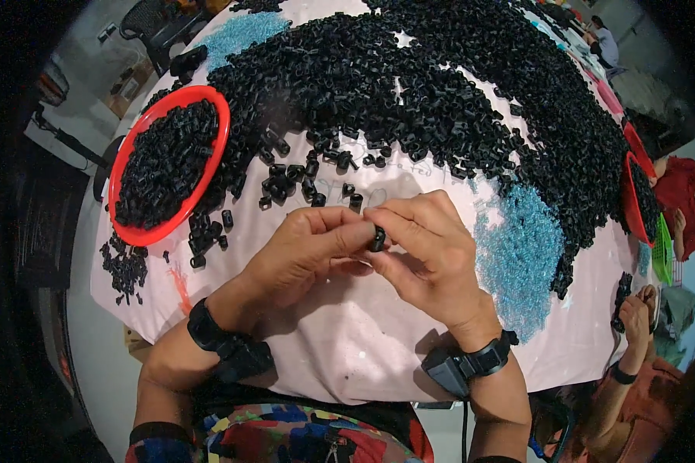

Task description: Assembling small black plastic components by hand on a production table.

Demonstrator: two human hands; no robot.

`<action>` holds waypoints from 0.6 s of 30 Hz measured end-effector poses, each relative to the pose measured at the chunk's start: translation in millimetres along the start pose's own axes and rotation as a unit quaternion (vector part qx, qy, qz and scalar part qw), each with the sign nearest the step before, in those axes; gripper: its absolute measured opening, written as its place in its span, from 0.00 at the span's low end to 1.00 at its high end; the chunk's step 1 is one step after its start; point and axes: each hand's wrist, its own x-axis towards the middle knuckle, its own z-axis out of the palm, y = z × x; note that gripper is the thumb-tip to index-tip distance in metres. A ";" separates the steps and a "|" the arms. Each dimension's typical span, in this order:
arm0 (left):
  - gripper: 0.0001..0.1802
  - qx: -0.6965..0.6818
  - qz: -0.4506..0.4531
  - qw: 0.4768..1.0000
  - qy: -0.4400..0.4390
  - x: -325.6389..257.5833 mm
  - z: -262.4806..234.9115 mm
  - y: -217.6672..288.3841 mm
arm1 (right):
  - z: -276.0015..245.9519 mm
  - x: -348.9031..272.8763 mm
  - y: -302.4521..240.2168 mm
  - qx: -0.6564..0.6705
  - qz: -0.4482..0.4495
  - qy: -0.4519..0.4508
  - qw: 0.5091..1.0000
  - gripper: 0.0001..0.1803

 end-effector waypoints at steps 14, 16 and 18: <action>0.15 0.120 0.038 0.992 -0.001 1.9 -2.8 -6.1 | -1.5 4.8 -4.5 0.008 -0.017 0.018 1.000 0.22; 0.15 0.103 0.065 0.993 -0.008 2.7 -0.5 -9.7 | -1.3 3.8 -2.7 -0.006 -0.023 0.011 1.000 0.24; 0.15 0.120 0.110 0.986 0.030 -5.2 -1.8 0.6 | 0.7 3.5 -14.0 0.028 0.051 0.022 0.998 0.21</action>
